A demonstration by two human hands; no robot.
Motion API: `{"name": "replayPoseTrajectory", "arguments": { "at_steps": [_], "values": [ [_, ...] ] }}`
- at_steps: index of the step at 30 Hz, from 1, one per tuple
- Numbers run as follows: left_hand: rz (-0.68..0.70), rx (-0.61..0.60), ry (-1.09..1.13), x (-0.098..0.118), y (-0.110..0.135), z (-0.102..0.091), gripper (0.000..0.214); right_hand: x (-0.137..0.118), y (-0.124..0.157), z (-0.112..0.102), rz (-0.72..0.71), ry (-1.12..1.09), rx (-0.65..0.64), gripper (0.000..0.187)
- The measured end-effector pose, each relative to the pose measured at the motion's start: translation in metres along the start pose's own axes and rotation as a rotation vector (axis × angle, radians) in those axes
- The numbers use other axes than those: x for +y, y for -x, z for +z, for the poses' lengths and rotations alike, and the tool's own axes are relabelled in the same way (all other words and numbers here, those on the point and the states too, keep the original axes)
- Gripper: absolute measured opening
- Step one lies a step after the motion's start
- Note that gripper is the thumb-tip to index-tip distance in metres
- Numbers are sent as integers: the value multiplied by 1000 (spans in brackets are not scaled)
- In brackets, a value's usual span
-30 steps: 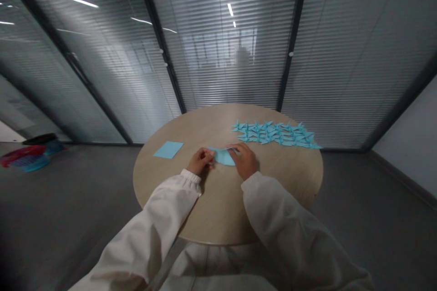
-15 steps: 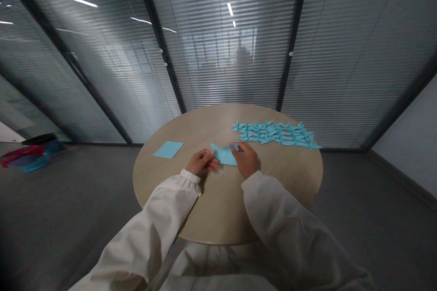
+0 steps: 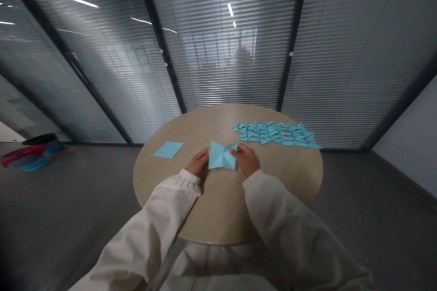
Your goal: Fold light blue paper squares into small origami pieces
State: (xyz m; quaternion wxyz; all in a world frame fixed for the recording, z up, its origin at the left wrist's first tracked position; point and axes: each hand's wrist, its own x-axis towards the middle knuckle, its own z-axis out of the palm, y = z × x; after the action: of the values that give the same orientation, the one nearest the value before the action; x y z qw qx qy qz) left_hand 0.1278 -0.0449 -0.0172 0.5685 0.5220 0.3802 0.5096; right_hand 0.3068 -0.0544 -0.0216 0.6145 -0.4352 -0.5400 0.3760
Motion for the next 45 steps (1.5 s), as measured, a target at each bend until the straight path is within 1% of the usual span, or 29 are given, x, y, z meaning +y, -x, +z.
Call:
{"name": "replayPoseTrajectory", "arguments": {
  "at_steps": [3, 6, 9, 11, 16, 18, 20, 22, 26, 29, 32, 34, 36, 39, 42, 45],
  "values": [
    [-44, -175, 35, -2, 5, 5, 50, -2, 1, 2, 26, -19, -37, 27],
    [-75, -234, 4, 1, 7, 5, 49, -6, 3, 4, 38, -49, -80, 24],
    [-97, -244, -58, 6, 8, 4, 46, -8, 5, 5, 46, -64, -140, 27],
    [-90, -226, -107, 7, 7, 2, 44, -8, 6, 6, 53, -62, -165, 31],
    [-34, -145, -149, 7, 4, -1, 46, -6, 5, 6, 42, -81, -160, 37],
    [-21, -138, -142, 6, 3, -1, 49, -6, 5, 5, 34, -105, -167, 41],
    [-18, -155, -121, 7, 3, -1, 52, -6, 4, 5, 25, -119, -166, 43],
    [-18, -196, -88, 9, 5, 0, 57, -8, 5, 3, 37, -142, -146, 45],
    [-16, -313, -16, 17, 12, 4, 62, -13, 7, 1, 149, -269, -82, 48],
    [-43, -339, 51, 20, 18, 6, 58, -13, 7, 0, 213, -347, -70, 50],
    [-79, -362, 136, 21, 21, 7, 51, -9, 6, -1, 244, -341, -101, 49],
    [-104, -390, 154, 20, 20, 6, 48, -5, 5, -1, 274, -340, -110, 48],
    [-103, -411, 136, 17, 19, 5, 49, -2, 4, -1, 299, -351, -105, 47],
    [-30, -421, 66, 11, 15, 4, 55, -2, 5, 0, 296, -341, -121, 46],
    [44, -380, -50, 8, 12, 2, 51, -7, 7, 2, 281, -316, -171, 51],
    [44, -309, -121, 7, 9, 1, 44, -13, 10, 4, 273, -287, -220, 52]
  ]
}}
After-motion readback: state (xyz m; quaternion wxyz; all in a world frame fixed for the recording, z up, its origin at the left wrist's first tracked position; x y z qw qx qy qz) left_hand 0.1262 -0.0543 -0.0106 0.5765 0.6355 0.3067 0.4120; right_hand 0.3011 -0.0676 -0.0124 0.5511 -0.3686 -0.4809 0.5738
